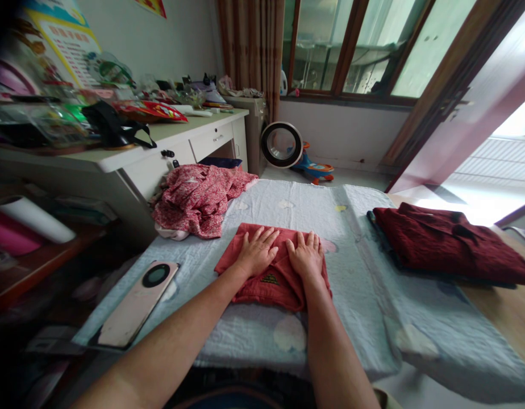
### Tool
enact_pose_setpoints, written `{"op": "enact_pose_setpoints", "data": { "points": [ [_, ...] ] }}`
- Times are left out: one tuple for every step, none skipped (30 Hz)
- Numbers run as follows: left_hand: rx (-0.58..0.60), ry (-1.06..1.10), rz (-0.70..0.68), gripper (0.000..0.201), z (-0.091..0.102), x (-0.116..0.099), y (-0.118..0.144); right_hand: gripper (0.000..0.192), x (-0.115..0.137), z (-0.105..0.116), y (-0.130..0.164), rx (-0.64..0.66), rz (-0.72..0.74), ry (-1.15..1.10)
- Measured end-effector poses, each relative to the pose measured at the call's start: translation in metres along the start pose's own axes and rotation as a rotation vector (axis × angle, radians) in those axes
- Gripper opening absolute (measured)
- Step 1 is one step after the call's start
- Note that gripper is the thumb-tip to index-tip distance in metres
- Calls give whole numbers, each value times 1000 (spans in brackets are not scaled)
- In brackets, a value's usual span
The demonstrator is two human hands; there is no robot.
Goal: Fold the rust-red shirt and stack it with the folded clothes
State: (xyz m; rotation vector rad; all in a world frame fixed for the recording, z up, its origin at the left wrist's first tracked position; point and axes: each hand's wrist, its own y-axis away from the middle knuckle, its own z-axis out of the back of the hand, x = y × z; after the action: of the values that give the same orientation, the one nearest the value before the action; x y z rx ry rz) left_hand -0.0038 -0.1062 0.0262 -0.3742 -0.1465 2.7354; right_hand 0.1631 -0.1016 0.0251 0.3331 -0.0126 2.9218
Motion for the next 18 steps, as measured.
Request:
{"op": "enact_pose_setpoints", "data": {
  "points": [
    [1, -2, 0, 56, 0, 0, 0, 64, 0, 0, 0, 2, -2, -2],
    [3, -4, 1, 56, 1, 0, 0, 64, 0, 0, 0, 4, -4, -4],
    [6, -5, 2, 56, 1, 0, 0, 64, 0, 0, 0, 5, -6, -6],
    [8, -5, 3, 56, 1, 0, 0, 64, 0, 0, 0, 5, -9, -8],
    [9, -5, 3, 56, 1, 0, 0, 65, 0, 1, 0, 6, -15, -10],
    [9, -5, 5, 56, 1, 0, 0, 65, 0, 1, 0, 8, -21, -11],
    [10, -5, 6, 57, 1, 0, 0, 65, 1, 1, -1, 10, -29, -11],
    [9, -4, 6, 57, 1, 0, 0, 65, 1, 2, -1, 11, -38, -10],
    [8, -3, 6, 56, 0, 0, 0, 65, 1, 2, -1, 11, -45, -9],
    [7, -3, 5, 56, 0, 0, 0, 65, 1, 2, -1, 9, -51, -8],
    [7, -3, 2, 57, 0, 1, 0, 65, 1, 2, -1, 3, -57, -8],
    [5, -3, 0, 57, 0, 1, 0, 65, 1, 2, 0, -5, -62, -8],
    [3, -4, -1, 57, -1, 1, 0, 66, 1, 2, 0, -14, -65, -8],
    [1, -6, -2, 57, -1, 1, 0, 66, 1, 2, 0, -23, -69, -10],
    [0, -7, -2, 57, -1, 1, 0, 66, 1, 2, 1, -32, -72, -11],
    [-2, -9, -1, 57, -1, 2, 0, 65, 1, 2, 1, -40, -75, -14],
    [-2, -10, 0, 57, -1, 2, -1, 65, 1, 3, 2, -47, -77, -18],
    [-1, -9, 0, 57, -2, 2, -1, 65, 1, 3, 2, -53, -78, -23]
  ]
}}
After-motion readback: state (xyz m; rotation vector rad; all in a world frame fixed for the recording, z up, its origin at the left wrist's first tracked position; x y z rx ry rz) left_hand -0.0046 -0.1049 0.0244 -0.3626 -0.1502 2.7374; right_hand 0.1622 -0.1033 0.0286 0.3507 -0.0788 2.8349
